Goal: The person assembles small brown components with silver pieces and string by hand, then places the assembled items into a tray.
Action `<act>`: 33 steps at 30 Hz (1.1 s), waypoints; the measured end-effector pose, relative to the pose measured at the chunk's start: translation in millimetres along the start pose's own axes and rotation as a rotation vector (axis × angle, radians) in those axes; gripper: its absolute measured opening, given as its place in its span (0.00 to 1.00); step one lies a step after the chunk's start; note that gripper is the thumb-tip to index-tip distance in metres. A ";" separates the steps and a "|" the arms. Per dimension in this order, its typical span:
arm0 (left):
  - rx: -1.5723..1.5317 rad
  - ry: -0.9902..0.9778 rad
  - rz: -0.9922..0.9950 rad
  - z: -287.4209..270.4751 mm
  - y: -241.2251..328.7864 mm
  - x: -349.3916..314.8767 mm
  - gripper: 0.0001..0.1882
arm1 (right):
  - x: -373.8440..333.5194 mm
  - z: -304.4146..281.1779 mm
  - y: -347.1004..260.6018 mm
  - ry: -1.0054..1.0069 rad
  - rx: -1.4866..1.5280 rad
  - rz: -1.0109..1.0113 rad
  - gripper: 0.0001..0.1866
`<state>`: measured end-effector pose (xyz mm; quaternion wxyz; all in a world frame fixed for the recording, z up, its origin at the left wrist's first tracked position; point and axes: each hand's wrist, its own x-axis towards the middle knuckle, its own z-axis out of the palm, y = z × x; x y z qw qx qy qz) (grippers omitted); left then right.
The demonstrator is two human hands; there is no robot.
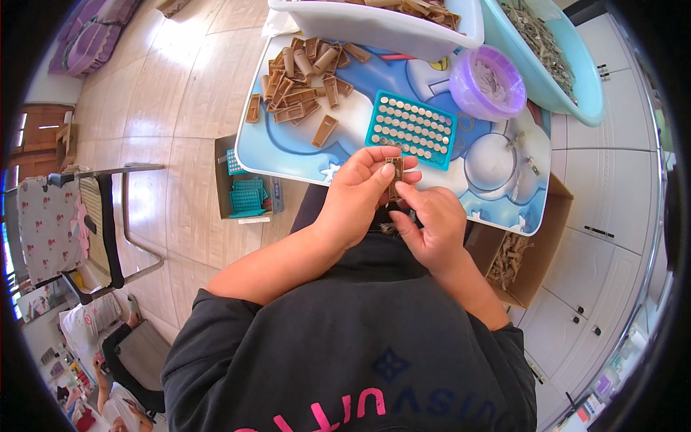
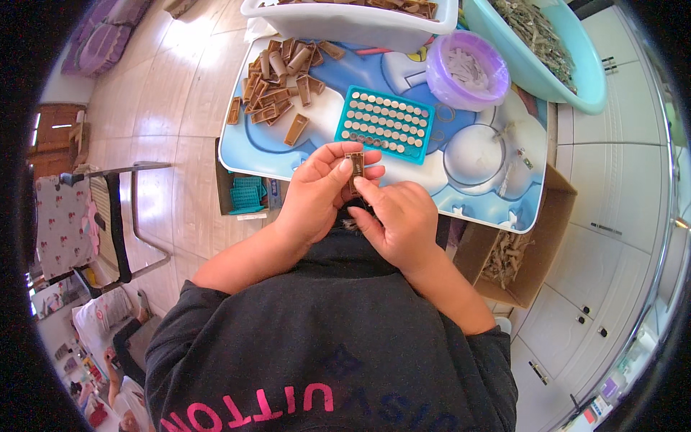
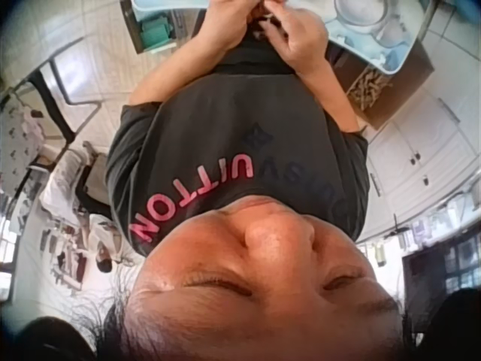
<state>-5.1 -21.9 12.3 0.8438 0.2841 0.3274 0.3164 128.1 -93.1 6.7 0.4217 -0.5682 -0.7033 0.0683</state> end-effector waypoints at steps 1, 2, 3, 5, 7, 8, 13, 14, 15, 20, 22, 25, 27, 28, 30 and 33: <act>-0.002 -0.002 -0.002 -1.8 -1.0 0.1 0.12 | 0.1 -2.5 -0.1 0.041 0.011 -0.021 0.19; 0.021 -0.016 -0.020 -3.7 -2.4 0.1 0.12 | -0.7 -2.9 0.8 0.039 0.008 -0.019 0.19; 0.044 -0.031 -0.038 -5.0 -3.3 -0.1 0.12 | -2.0 -2.8 2.0 0.022 -0.006 0.010 0.17; 0.066 -0.018 -0.045 -5.4 -3.8 0.1 0.12 | -3.7 -2.9 5.1 0.004 -0.027 0.040 0.15; 0.087 -0.004 -0.053 -7.1 -5.4 0.4 0.13 | -5.2 -3.4 6.8 -0.066 -0.019 0.069 0.12; 0.071 -0.014 -0.061 -9.2 -7.3 0.8 0.13 | -4.5 -4.3 8.1 -0.071 -0.023 0.071 0.12; 0.061 -0.002 -0.082 -13.3 -12.6 6.6 0.13 | 3.1 -3.6 32.4 0.138 -0.060 0.181 0.08; 0.045 0.020 -0.097 -14.2 -13.7 7.7 0.13 | 6.2 -3.7 38.6 0.134 -0.060 0.180 0.08; 0.030 0.042 -0.112 -14.7 -14.1 8.5 0.13 | 9.7 -3.7 44.6 0.152 -0.100 0.203 0.07; -0.022 0.082 -0.152 -13.2 -10.4 14.3 0.13 | 18.3 -1.8 58.2 0.104 -0.221 0.224 0.08; -0.045 0.083 -0.164 -14.7 -10.5 15.7 0.13 | 18.5 -1.5 59.0 0.082 -0.242 0.196 0.07; -0.068 0.064 -0.171 -15.6 -10.0 17.1 0.12 | 18.3 -1.2 59.6 0.055 -0.267 0.158 0.07; -0.062 0.060 -0.186 -15.0 -8.5 17.9 0.12 | 19.1 -1.4 60.0 0.046 -0.273 0.146 0.07; -0.065 0.061 -0.186 -15.2 -8.5 18.4 0.12 | 20.2 -1.5 59.9 0.036 -0.278 0.136 0.07; -0.066 0.059 -0.203 -15.7 -8.6 19.1 0.12 | 21.8 -2.1 58.3 0.023 -0.281 0.126 0.07; -0.035 0.060 -0.219 -13.6 -5.5 19.4 0.12 | 24.0 -1.9 47.2 0.057 -0.177 0.158 0.08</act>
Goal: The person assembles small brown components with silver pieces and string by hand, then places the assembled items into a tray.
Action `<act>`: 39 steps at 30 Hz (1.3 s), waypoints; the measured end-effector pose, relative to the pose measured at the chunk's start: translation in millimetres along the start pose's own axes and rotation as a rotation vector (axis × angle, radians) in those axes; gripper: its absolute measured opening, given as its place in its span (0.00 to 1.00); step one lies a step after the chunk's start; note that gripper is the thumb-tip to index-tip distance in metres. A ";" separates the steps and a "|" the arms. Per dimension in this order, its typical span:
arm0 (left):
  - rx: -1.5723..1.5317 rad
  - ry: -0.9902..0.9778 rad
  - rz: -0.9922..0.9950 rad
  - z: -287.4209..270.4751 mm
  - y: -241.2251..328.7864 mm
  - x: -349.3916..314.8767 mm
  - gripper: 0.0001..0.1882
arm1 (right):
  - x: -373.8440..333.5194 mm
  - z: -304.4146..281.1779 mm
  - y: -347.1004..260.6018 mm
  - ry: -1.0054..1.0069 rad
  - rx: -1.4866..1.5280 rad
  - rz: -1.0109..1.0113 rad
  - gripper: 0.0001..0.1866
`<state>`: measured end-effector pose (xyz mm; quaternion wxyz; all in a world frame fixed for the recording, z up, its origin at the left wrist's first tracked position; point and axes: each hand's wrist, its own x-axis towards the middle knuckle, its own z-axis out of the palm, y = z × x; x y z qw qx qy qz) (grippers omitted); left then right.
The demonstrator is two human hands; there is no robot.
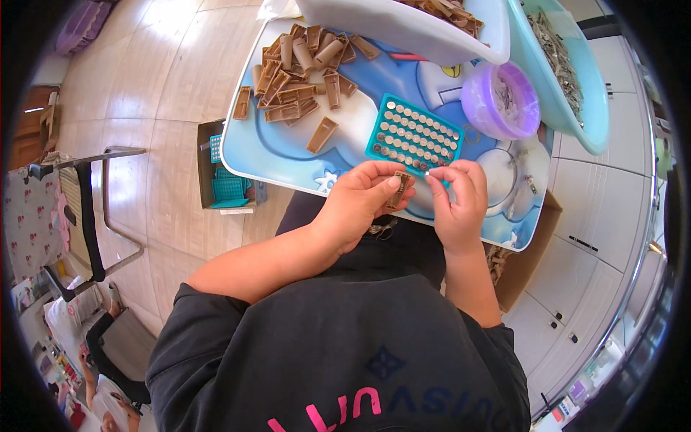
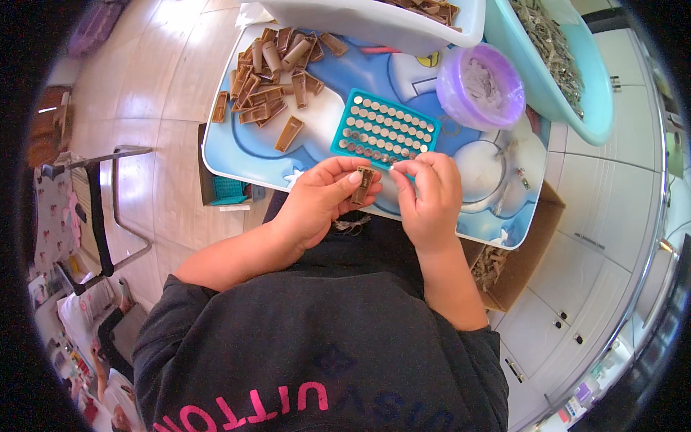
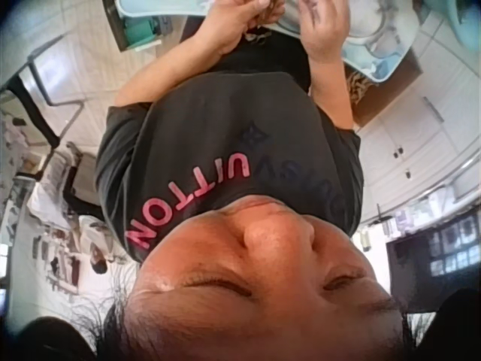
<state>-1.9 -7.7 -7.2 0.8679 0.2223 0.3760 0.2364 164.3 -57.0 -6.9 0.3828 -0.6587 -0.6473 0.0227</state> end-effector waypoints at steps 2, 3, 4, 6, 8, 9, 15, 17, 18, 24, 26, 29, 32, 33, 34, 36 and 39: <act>-0.009 -0.009 -0.003 0.0 0.6 0.7 0.12 | 1.8 0.5 -11.7 0.012 0.106 -0.030 0.08; -0.015 -0.021 -0.004 -0.4 0.6 1.0 0.12 | 1.3 2.5 -13.6 0.010 0.107 -0.029 0.08; -0.016 -0.018 -0.004 -1.3 -0.2 1.5 0.12 | 1.3 4.3 -14.9 -0.015 0.109 -0.057 0.09; -0.041 -0.032 0.005 -3.6 -2.7 2.6 0.12 | 1.4 7.7 -15.9 -0.043 0.107 -0.101 0.09; -0.044 -0.030 0.013 -3.2 -4.1 3.0 0.11 | 0.4 7.0 -16.6 -0.054 0.094 -0.111 0.09; -0.046 -0.031 0.021 -3.2 -4.6 3.2 0.11 | -0.3 6.5 -17.0 -0.062 0.079 -0.120 0.09; -0.024 -0.009 0.012 0.3 -0.5 0.5 0.11 | -3.4 4.5 -6.2 -0.002 0.121 -0.040 0.09; -0.017 -0.007 0.006 0.7 -0.1 0.6 0.11 | 0.4 5.9 3.2 0.019 0.056 -0.025 0.09; -0.010 -0.003 0.001 1.1 0.0 0.7 0.11 | 2.0 6.1 6.2 0.040 -0.005 -0.012 0.09; -0.009 0.006 -0.005 0.9 0.0 0.9 0.11 | 4.9 6.7 7.9 -0.052 -0.100 -0.048 0.09; -0.007 0.010 -0.006 1.1 0.1 1.3 0.11 | 5.3 7.4 9.7 -0.047 -0.106 -0.064 0.08; -0.011 0.016 -0.008 1.8 0.9 0.7 0.11 | 4.5 6.6 6.6 -0.027 -0.044 -0.061 0.08; -0.021 0.010 -0.004 1.0 -0.2 1.1 0.11 | 3.3 4.9 -6.3 -0.019 0.071 -0.048 0.08; -0.025 0.000 0.002 0.2 -1.1 1.5 0.11 | 3.1 5.6 -9.7 -0.026 0.119 -0.054 0.08; -0.025 0.000 0.002 -0.6 -1.6 2.0 0.11 | 2.8 6.8 -10.7 -0.026 0.118 -0.054 0.08; -0.013 -0.016 0.002 -2.0 -2.0 2.6 0.11 | 2.0 8.6 -11.4 -0.035 0.121 -0.104 0.08; 0.010 0.002 -0.004 0.1 -0.7 2.2 0.11 | 2.9 8.8 -12.5 -0.031 0.112 -0.115 0.08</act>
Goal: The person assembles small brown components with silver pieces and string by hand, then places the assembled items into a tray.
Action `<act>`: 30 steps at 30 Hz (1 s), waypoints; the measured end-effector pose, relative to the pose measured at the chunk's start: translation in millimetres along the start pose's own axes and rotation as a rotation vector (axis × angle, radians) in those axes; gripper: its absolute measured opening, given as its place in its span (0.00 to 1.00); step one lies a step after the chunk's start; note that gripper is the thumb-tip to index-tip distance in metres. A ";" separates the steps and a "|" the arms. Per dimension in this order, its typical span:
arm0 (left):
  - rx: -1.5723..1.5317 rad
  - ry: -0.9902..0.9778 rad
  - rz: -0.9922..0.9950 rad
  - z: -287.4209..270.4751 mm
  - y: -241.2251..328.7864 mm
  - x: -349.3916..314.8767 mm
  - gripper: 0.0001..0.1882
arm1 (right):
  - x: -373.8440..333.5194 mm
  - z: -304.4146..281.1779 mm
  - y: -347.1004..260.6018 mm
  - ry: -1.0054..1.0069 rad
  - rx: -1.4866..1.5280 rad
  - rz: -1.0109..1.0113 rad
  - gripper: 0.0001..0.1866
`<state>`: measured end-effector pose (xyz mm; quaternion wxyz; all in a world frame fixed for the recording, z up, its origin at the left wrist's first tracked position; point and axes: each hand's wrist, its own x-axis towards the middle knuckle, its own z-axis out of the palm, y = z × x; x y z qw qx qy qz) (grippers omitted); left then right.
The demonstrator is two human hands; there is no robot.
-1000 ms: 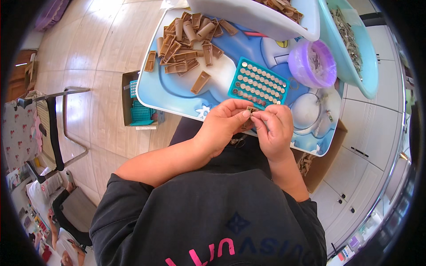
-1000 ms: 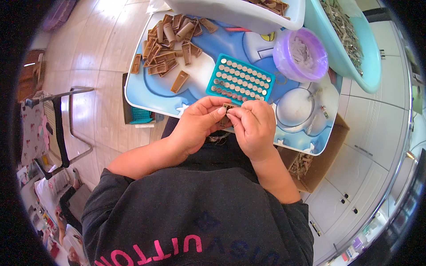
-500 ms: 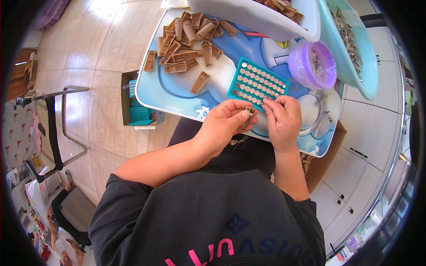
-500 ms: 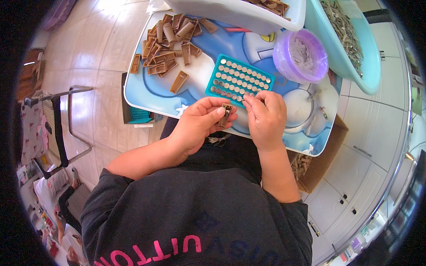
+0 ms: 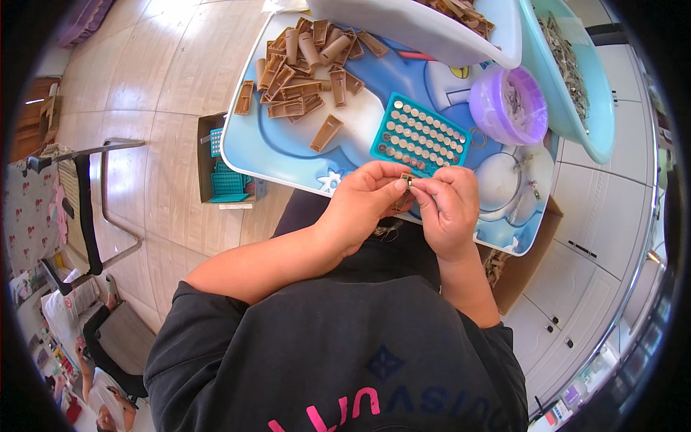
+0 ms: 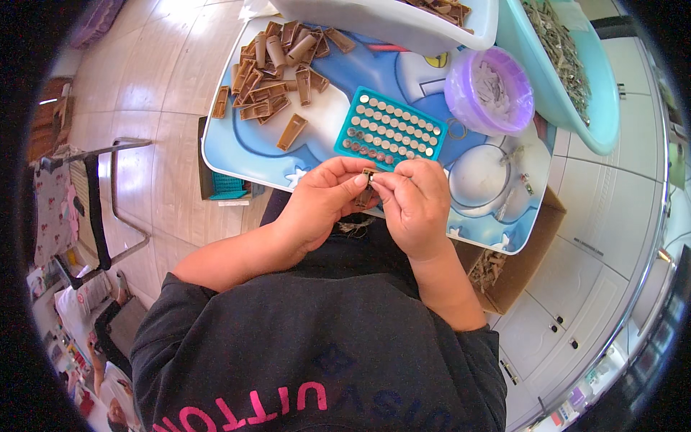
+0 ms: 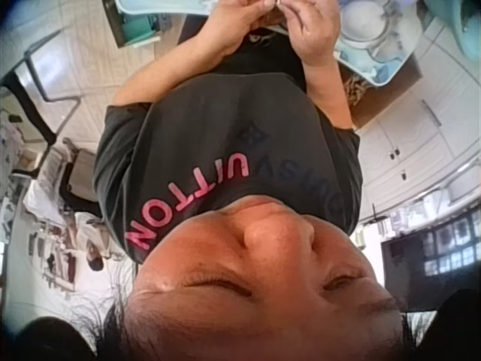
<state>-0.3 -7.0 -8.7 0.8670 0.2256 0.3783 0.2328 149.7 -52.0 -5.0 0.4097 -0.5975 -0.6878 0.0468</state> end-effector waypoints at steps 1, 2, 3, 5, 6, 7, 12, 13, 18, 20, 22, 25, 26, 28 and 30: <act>0.000 -0.001 0.000 -0.2 -0.7 0.2 0.11 | -0.4 -0.1 -0.1 0.000 -0.001 0.000 0.08; -0.010 -0.011 0.009 -1.0 -1.7 0.6 0.11 | -1.2 -0.2 -0.2 -0.022 0.006 -0.007 0.08; -0.019 -0.022 0.017 -1.1 -2.3 1.0 0.11 | -1.6 -0.5 -0.1 -0.043 0.014 -0.014 0.09; -0.026 -0.010 0.018 -1.9 -2.6 0.6 0.11 | -0.7 -0.6 2.6 -0.031 0.031 -0.009 0.09; -0.032 -0.002 0.017 -2.3 -2.5 0.4 0.11 | 0.0 -0.8 4.7 -0.016 0.045 -0.002 0.09; -0.031 -0.004 0.016 -1.4 -2.1 0.5 0.11 | 1.1 -2.0 7.7 -0.015 0.043 -0.002 0.09; -0.013 0.012 -0.003 0.6 -0.7 0.4 0.11 | 8.5 -0.1 19.6 -0.031 -0.179 0.027 0.10; -0.014 0.013 -0.001 1.4 0.3 -0.1 0.11 | 8.8 -0.5 20.1 -0.031 -0.177 0.026 0.10; -0.056 0.020 -0.016 3.5 3.0 -0.9 0.11 | 10.3 -1.9 20.0 -0.071 -0.219 -0.055 0.09; -0.053 0.024 -0.018 3.8 3.1 -0.7 0.11 | 8.1 -1.1 20.2 -0.035 -0.166 -0.031 0.09; -0.050 0.030 -0.021 3.9 3.3 -0.8 0.11 | 6.6 -1.6 17.2 0.001 -0.111 -0.008 0.08; -0.042 0.026 -0.019 3.4 3.3 -0.7 0.11 | 4.1 -3.4 7.4 -0.006 0.001 0.060 0.08; -0.026 0.025 -0.019 2.0 2.1 -0.1 0.10 | 3.1 -2.8 5.7 -0.027 0.016 0.057 0.08; -0.010 0.024 -0.018 1.4 1.4 0.1 0.10 | 2.3 -2.4 3.8 -0.047 0.030 0.052 0.08; -0.021 0.020 -0.010 1.8 1.2 0.1 0.10 | 2.1 -2.0 2.9 -0.051 0.017 0.053 0.08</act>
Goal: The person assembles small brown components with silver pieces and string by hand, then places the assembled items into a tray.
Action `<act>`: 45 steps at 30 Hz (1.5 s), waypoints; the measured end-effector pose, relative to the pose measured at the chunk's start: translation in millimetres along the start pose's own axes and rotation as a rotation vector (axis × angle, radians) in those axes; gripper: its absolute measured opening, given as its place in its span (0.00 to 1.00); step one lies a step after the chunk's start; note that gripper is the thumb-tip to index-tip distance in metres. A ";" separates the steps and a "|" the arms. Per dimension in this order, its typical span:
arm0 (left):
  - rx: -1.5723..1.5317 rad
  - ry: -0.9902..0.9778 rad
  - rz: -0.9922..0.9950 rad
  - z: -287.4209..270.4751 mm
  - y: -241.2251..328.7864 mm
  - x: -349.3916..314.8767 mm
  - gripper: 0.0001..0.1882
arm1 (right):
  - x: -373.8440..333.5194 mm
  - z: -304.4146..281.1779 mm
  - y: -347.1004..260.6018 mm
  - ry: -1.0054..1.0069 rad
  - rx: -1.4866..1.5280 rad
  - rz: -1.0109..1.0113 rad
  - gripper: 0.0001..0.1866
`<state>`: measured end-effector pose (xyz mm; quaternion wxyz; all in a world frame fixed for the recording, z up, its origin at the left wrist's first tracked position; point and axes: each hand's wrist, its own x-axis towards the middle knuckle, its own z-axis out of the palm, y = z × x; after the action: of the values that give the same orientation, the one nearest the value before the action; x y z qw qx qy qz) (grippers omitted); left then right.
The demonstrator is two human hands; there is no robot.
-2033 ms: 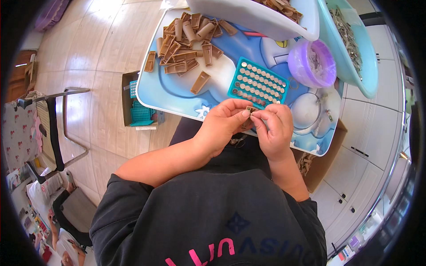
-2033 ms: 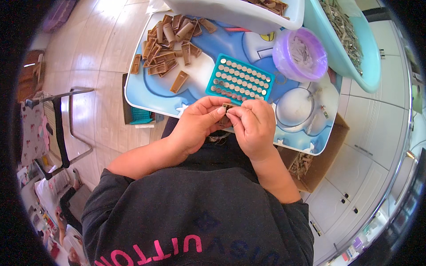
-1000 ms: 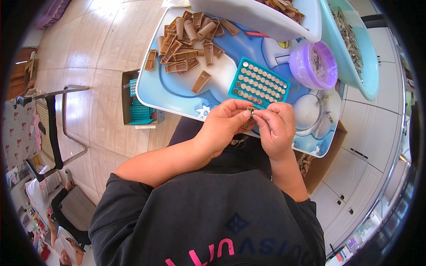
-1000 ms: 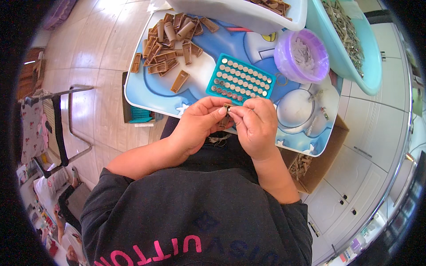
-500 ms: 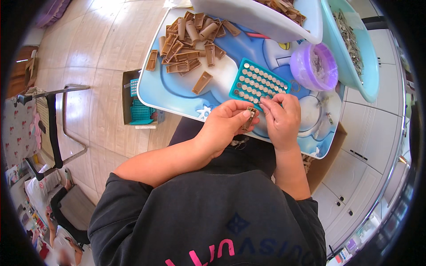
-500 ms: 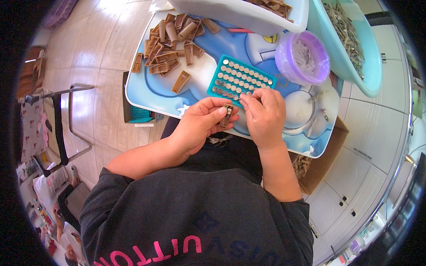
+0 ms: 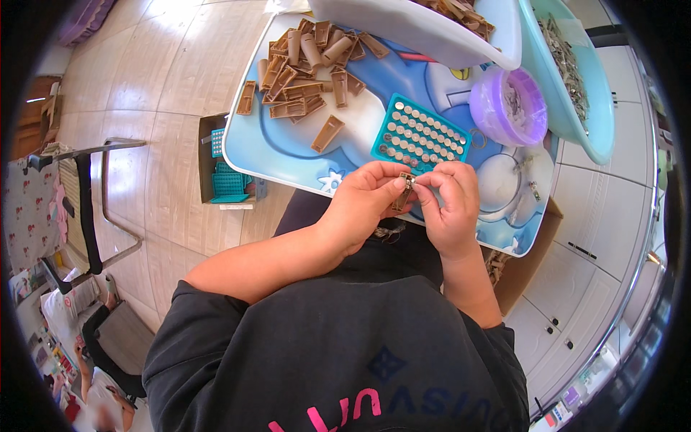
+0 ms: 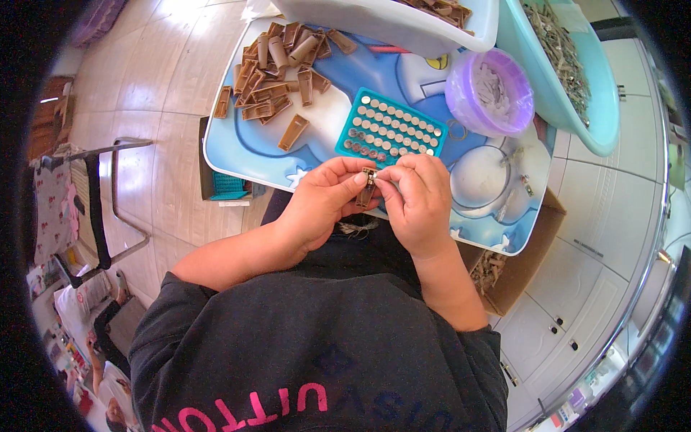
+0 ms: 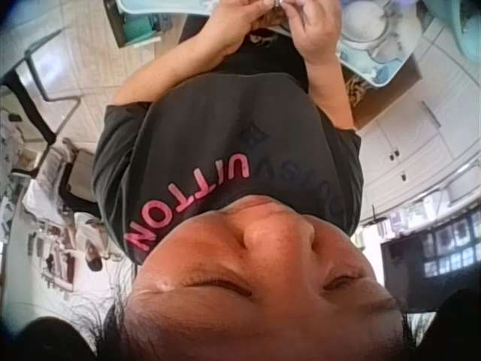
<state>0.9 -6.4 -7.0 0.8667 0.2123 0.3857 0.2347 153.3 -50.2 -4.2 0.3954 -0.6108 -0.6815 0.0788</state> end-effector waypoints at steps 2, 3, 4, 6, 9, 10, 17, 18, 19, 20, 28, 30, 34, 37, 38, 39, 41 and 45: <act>-0.004 0.002 0.006 0.7 -1.5 0.6 0.10 | 0.1 0.5 -1.3 -0.004 0.006 0.008 0.08; -0.009 0.004 0.011 0.5 -2.3 1.0 0.10 | 0.3 0.7 -1.9 -0.008 0.011 0.015 0.07; -0.008 0.005 0.012 -1.0 -3.5 1.3 0.10 | 0.2 1.5 -2.3 -0.008 0.013 0.014 0.07; 0.022 -0.001 0.016 -3.9 -5.4 1.7 0.10 | 0.1 3.4 -3.0 -0.057 0.024 0.030 0.07; 0.020 0.002 0.015 -1.5 -3.7 0.6 0.10 | -0.7 3.2 -3.5 -0.076 0.008 0.037 0.07; 0.022 0.001 0.018 -1.4 -3.3 0.6 0.10 | -0.7 3.8 -4.2 -0.073 0.009 0.035 0.07; -0.001 -0.019 0.055 -2.7 -8.1 0.5 0.09 | -6.1 9.1 -11.4 -0.033 0.086 0.073 0.03; -0.005 -0.018 0.055 -3.0 -8.1 -0.4 0.09 | -6.7 9.4 -12.3 -0.033 0.108 0.100 0.02; -0.007 -0.020 0.060 -2.3 -6.9 -2.3 0.09 | -6.0 8.7 -12.3 -0.033 0.106 0.095 0.02; -0.007 0.003 0.065 -0.9 -5.2 -4.7 0.09 | -5.4 6.8 -11.3 -0.061 0.178 0.128 0.02; -0.003 -0.028 -0.034 -11.2 -10.2 -11.2 0.10 | 49.3 11.8 -26.6 -0.116 0.078 0.017 0.11; 0.090 -0.031 -0.037 -10.3 -7.7 -14.0 0.10 | 65.1 28.2 -45.2 -0.187 -0.045 -0.074 0.14; 0.029 0.011 0.004 -0.4 0.6 -18.9 0.12 | 82.4 63.8 -57.5 -0.419 -0.304 -0.138 0.24; 0.022 -0.010 0.069 -7.4 -8.7 -18.7 0.15 | 84.6 77.8 -58.1 -0.468 -0.366 -0.138 0.22; 0.008 -0.001 0.086 -7.2 -8.4 -19.4 0.15 | 83.7 77.4 -58.5 -0.471 -0.364 -0.142 0.22; -0.006 0.008 0.103 -7.0 -7.7 -20.2 0.15 | 81.5 74.3 -58.0 -0.457 -0.297 -0.151 0.21; 0.011 0.017 0.104 -4.4 -0.4 -23.8 0.14 | 76.5 63.3 -57.3 -0.449 -0.231 -0.160 0.21; -0.006 -0.048 -0.005 -17.4 -1.1 -13.7 0.10 | 65.7 31.9 -49.6 -0.195 0.133 -0.029 0.17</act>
<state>-20.3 -11.8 -10.4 0.8768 0.2142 0.3647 0.2287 98.7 8.5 32.6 0.3679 -0.5627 -0.7188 0.1772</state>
